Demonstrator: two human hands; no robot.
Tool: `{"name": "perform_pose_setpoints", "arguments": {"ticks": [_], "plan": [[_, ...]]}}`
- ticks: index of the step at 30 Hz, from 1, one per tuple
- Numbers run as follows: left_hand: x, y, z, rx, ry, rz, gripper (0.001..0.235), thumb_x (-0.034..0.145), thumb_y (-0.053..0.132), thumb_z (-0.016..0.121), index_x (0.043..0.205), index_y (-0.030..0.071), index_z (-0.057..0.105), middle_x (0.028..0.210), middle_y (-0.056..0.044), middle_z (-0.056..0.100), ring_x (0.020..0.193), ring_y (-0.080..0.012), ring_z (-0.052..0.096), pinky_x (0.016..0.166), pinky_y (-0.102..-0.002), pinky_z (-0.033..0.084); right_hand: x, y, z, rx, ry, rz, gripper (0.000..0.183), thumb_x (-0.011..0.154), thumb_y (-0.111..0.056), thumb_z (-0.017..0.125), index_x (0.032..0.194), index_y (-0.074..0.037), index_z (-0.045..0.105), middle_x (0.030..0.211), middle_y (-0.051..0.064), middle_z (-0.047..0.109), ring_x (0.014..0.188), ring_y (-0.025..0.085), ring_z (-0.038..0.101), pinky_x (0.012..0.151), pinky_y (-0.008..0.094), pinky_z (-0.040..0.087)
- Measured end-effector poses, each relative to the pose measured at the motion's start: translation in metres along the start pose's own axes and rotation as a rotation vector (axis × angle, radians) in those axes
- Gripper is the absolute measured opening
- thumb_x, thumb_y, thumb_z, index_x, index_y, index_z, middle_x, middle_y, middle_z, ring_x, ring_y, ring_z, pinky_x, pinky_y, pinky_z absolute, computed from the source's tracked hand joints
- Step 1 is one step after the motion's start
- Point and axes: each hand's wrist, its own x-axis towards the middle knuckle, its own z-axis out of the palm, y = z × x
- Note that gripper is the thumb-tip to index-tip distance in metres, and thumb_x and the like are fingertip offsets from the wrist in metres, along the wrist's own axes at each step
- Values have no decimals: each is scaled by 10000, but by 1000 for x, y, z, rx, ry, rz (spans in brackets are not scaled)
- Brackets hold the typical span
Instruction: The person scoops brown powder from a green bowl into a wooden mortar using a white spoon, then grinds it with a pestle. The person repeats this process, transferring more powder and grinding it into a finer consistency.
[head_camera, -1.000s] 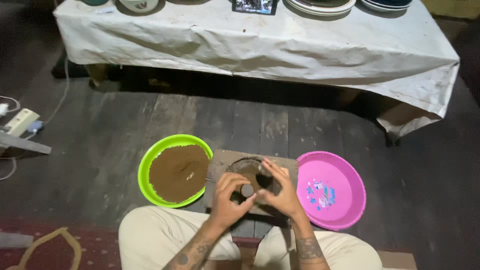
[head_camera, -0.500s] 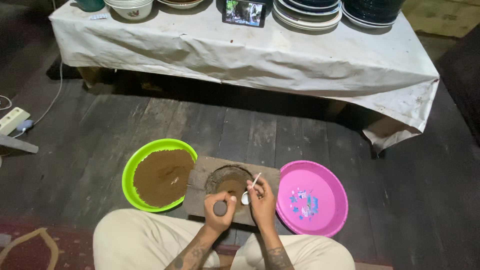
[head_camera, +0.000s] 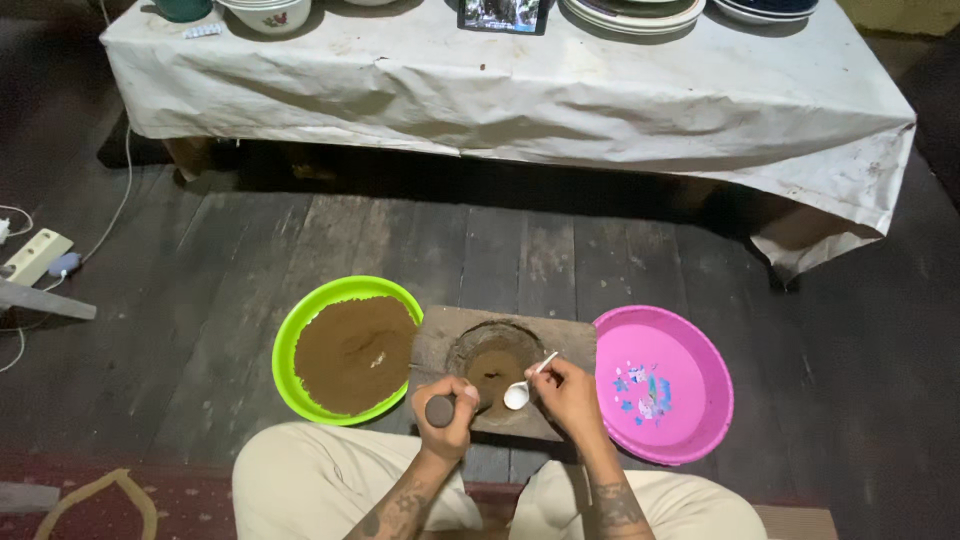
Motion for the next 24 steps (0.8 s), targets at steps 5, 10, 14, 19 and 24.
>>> {"name": "perform_pose_setpoints", "arguments": {"ticks": [5,10,14,19,24], "plan": [[-3,-16,-1,-9,-89,133,293,878,114,587,608,93,473,564,-25,527,488,-143,475,482,-294,370,1,1,8,-51,56,-29,113,841,-304,768,884,-211,817,794,-69,791,722,68,671,685,266,505],[-6,-46,2,39,19,41,259,845,115,586,588,126,551,546,-4,591,469,-118,510,448,-302,393,-9,-15,0,50,23,81,358,934,-495,653,859,-163,764,638,-54,530,620,95,437,583,267,308],[30,-12,24,-111,210,108,354,813,-15,591,511,111,455,378,-8,378,352,-111,348,365,-252,324,-6,-20,-3,-6,106,24,223,891,-365,754,989,-183,838,846,132,794,880,366,754,765,445,578],[41,-12,37,68,129,108,384,824,-1,608,464,87,507,336,-39,419,345,-101,371,381,-255,341,-5,-11,1,15,55,76,224,869,-384,768,1017,-233,843,851,81,808,888,309,768,793,405,584],[52,-41,24,-29,101,-98,347,912,32,629,572,65,566,438,-62,551,446,-130,486,498,-296,448,-2,-10,2,9,68,67,195,805,-339,832,914,-177,838,751,55,790,743,256,762,680,365,565]]}}
